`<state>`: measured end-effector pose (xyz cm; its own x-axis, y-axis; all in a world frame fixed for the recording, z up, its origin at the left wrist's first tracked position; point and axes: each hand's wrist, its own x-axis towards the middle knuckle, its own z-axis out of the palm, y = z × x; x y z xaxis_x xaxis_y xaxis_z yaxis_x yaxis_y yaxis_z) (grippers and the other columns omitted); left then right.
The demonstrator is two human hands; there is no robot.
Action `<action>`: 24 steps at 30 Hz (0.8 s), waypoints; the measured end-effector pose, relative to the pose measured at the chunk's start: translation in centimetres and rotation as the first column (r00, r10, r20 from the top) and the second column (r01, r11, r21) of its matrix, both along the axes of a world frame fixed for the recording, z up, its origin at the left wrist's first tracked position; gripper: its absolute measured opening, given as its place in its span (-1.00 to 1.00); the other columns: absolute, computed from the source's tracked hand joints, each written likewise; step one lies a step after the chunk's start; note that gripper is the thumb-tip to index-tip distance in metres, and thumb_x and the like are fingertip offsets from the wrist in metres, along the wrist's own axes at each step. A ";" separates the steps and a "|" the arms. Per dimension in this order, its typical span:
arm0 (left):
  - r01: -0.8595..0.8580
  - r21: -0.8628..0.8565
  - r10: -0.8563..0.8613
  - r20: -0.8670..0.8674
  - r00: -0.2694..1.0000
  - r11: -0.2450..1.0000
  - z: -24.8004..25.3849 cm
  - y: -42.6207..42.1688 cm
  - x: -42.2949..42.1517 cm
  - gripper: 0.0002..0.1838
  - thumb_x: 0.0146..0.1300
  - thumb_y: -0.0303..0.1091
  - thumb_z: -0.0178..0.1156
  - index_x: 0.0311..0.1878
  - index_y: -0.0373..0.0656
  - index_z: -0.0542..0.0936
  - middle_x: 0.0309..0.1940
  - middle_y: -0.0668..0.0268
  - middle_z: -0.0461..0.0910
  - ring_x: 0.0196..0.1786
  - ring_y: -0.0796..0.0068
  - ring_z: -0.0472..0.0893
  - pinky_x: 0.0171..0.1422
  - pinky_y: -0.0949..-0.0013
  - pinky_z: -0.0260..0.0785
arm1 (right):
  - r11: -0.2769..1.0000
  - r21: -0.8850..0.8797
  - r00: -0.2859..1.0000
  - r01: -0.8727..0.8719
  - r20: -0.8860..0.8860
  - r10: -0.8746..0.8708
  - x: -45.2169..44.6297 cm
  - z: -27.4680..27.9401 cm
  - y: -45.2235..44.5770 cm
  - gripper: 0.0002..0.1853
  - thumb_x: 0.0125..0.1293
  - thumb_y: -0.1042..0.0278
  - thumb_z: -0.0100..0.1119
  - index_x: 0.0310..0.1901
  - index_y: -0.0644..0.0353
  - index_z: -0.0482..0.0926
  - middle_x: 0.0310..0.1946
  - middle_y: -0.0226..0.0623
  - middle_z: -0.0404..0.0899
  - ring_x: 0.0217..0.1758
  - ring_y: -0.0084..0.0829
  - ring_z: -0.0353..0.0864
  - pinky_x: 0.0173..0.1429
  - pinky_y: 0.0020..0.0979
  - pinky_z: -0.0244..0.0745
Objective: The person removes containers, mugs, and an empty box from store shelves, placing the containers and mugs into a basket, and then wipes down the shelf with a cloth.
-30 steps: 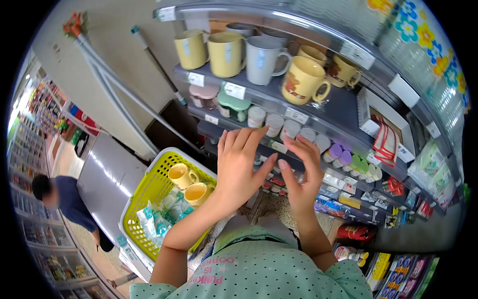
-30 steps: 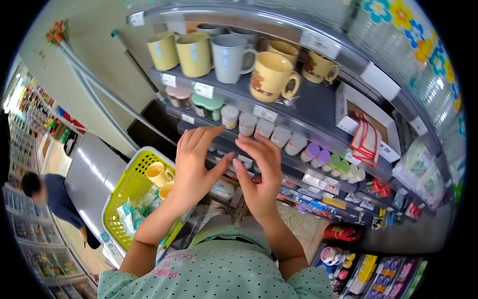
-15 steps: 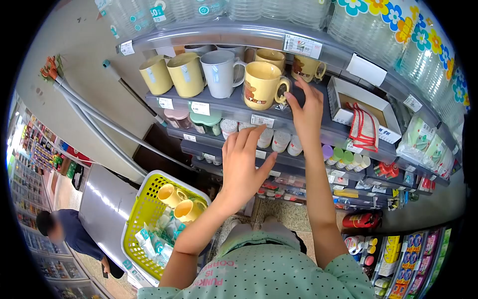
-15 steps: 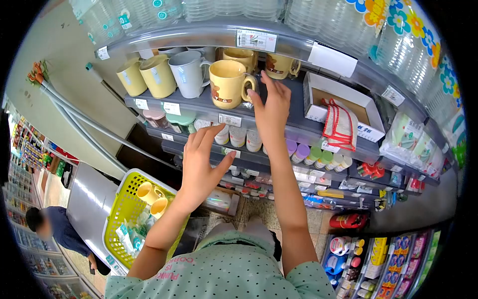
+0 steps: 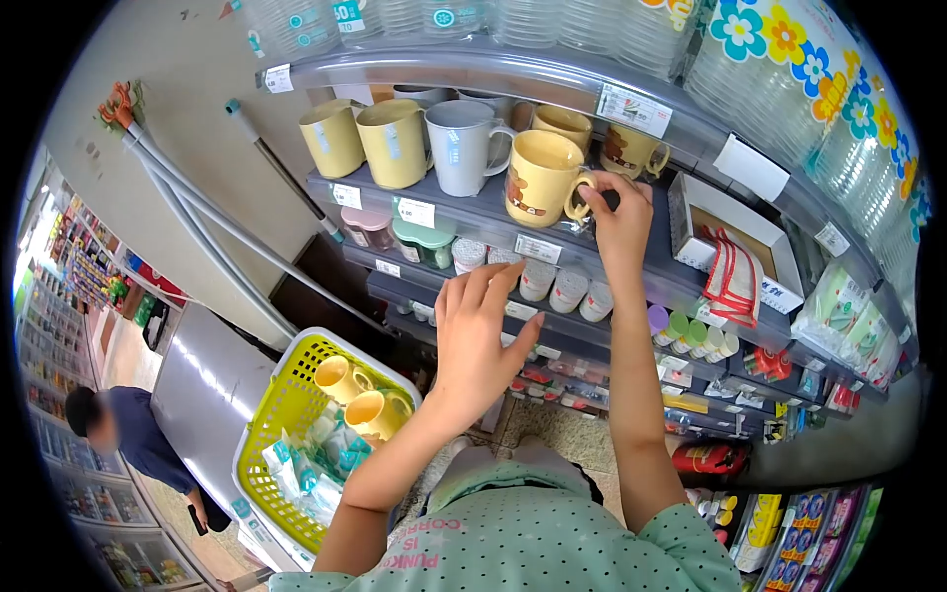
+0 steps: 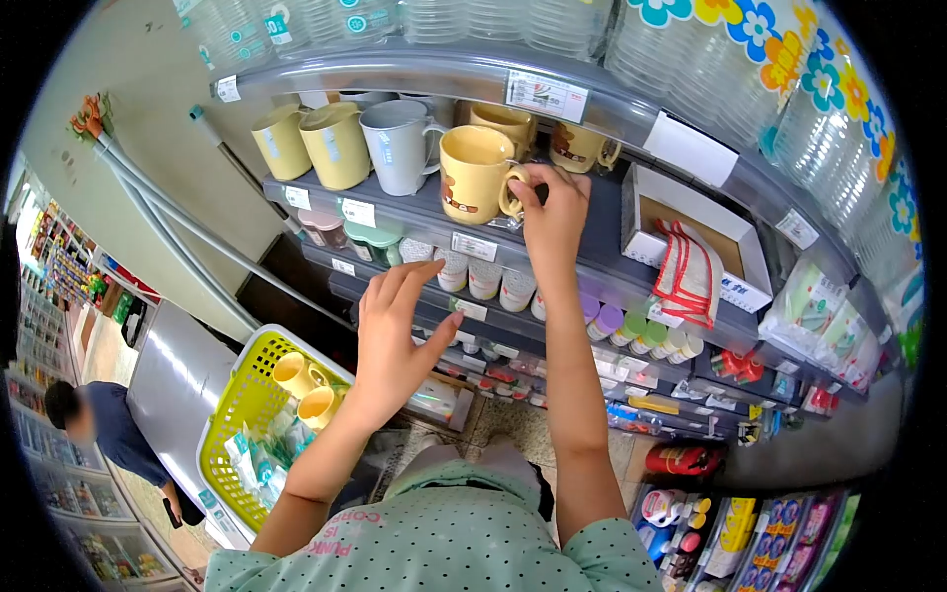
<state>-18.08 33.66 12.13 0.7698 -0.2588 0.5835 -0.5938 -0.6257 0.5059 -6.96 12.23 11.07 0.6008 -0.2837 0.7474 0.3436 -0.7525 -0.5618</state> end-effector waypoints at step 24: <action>-0.276 0.160 0.266 0.082 0.960 0.948 6.0 7.8 -5.4 0.24 -0.29 -0.01 0.65 0.55 -0.08 0.27 0.47 0.26 0.35 0.52 -0.07 0.23 0.56 -0.46 -0.30 | 0.899 -0.022 0.894 -0.437 0.102 0.436 -12.0 1.5 8.9 -0.73 -0.14 0.45 0.55 -0.31 0.14 0.76 -0.43 -0.39 0.60 -0.13 -0.26 0.46 0.28 -0.07 0.41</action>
